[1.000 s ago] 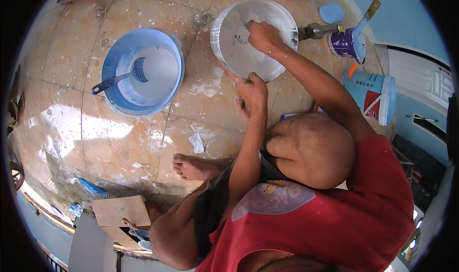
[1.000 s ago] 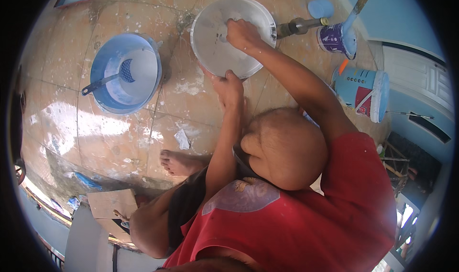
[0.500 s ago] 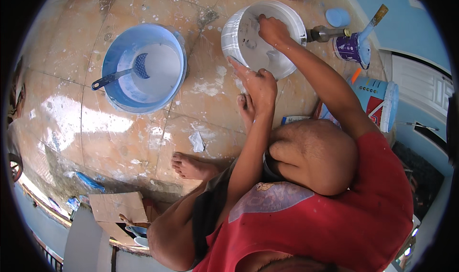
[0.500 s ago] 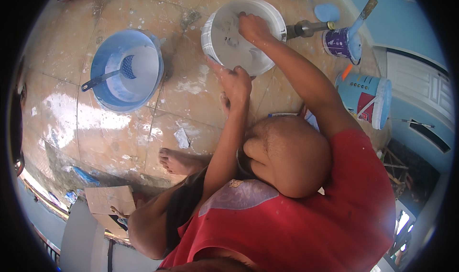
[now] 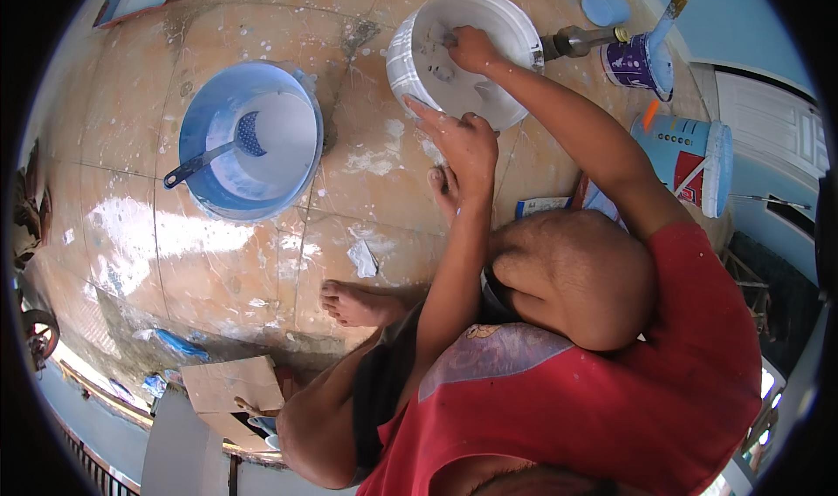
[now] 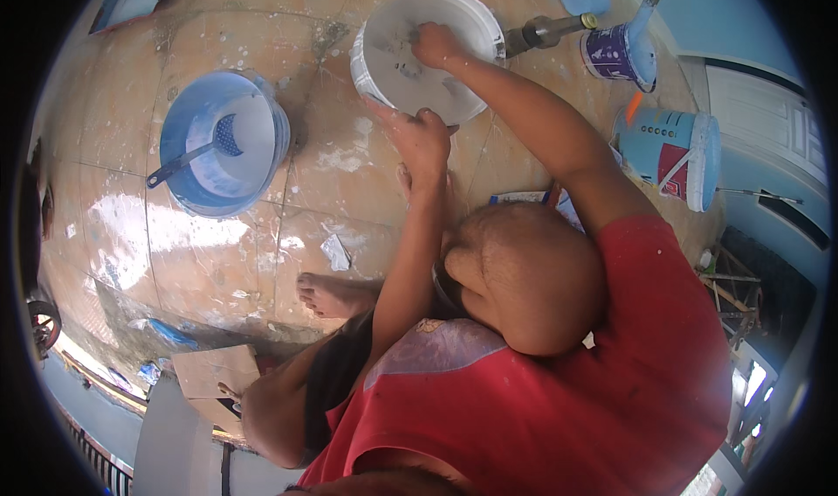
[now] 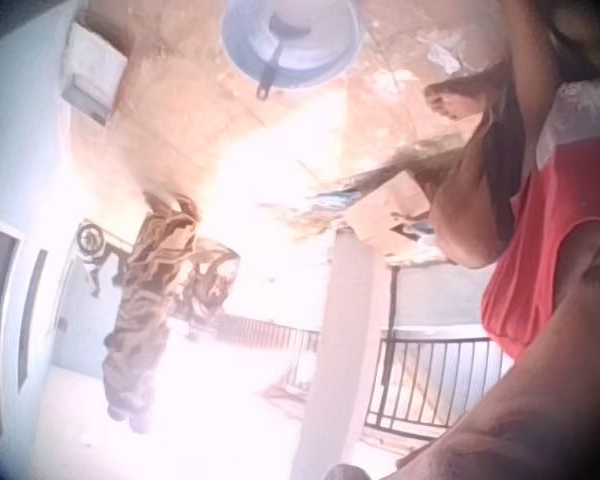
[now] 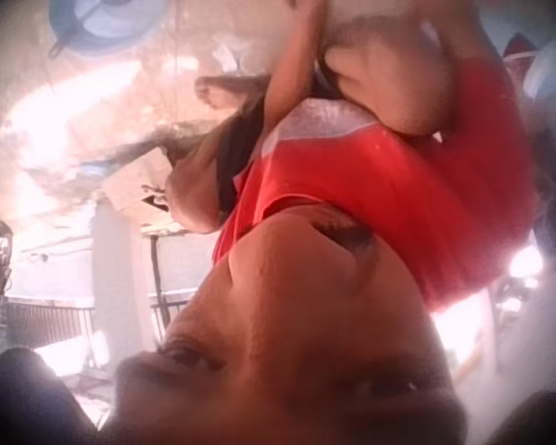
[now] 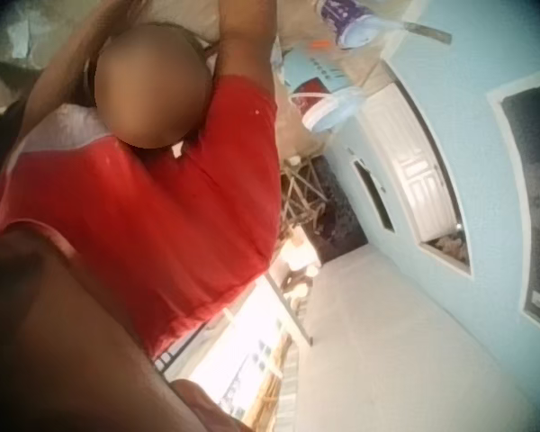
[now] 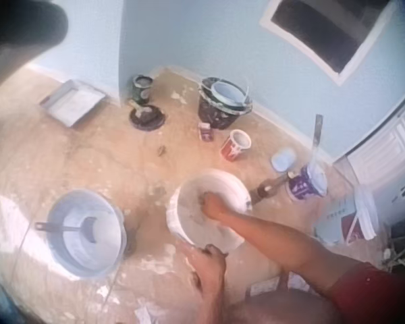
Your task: The person sits on the floor and mixes a white substance in a bucket using a small tool. They scrape the sides and bottom of the bucket to incorporate the contents, then lift the bucket to pour the mixture into a blue basin.
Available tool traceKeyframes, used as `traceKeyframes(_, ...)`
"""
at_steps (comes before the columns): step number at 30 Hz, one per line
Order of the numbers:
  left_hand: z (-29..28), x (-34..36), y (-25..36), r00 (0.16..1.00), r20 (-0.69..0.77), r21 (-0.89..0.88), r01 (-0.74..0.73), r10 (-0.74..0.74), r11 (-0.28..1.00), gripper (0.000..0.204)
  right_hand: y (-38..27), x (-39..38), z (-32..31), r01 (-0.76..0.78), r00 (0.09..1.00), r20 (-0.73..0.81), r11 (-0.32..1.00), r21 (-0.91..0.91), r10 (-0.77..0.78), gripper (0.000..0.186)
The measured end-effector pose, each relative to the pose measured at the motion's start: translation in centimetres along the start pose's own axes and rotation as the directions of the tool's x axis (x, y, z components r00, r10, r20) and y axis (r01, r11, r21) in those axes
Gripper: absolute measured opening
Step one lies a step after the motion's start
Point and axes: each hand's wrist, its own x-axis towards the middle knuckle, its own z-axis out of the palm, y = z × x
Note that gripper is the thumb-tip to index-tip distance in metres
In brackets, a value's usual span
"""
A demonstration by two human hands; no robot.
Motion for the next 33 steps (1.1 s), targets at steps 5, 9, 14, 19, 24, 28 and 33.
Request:
traceKeyframes(5, -1.6, 0.7, -0.4, 0.999, -0.051, 0.044, 0.006, -0.004, 0.999, 0.091, -3.1, -0.7, -2.1, -0.218, 0.966, 0.180, 0.961, 0.170, 0.187, 0.039)
traceKeyframes(9, -0.9, 0.3, 0.5, 1.000, 0.011, 0.107, -0.005, 0.004, 0.994, 0.092, -0.7, -0.2, 0.0, -0.060, 0.998, 0.037, 0.997, 0.040, 0.059, 0.041)
traceKeyframes(14, -0.8, 0.9, -1.7, 0.999, -0.027, 0.026, -0.017, 0.018, 1.000, 0.092, -2.3, -0.5, -0.4, 0.111, 0.987, 0.116, 0.994, 0.012, -0.112, 0.034)
traceKeyframes(19, -1.3, 1.1, -2.3, 0.996, -0.054, 0.068, -0.063, 0.067, 0.996, 0.092, -3.9, -1.3, -3.3, 0.081, 0.996, 0.053, 0.993, -0.084, -0.077, 0.024)
traceKeyframes(24, -1.2, 1.0, -1.4, 0.999, -0.034, -0.001, 0.017, -0.017, 1.000, 0.093, -4.4, -3.1, -2.3, 0.180, 0.966, 0.196, 0.983, -0.029, -0.171, 0.023)
traceKeyframes(28, -1.3, 0.1, -2.0, 0.999, -0.016, -0.216, 0.040, -0.045, 0.976, 0.092, -2.9, -3.0, -2.8, 0.144, 0.979, 0.155, 0.989, -0.045, -0.135, 0.027)
traceKeyframes(33, -0.5, -0.8, -2.7, 0.999, -0.047, 0.068, 0.008, -0.005, 0.998, 0.092, -3.7, -3.2, -1.7, -0.157, 0.963, 0.224, 0.987, 0.018, 0.149, 0.038)
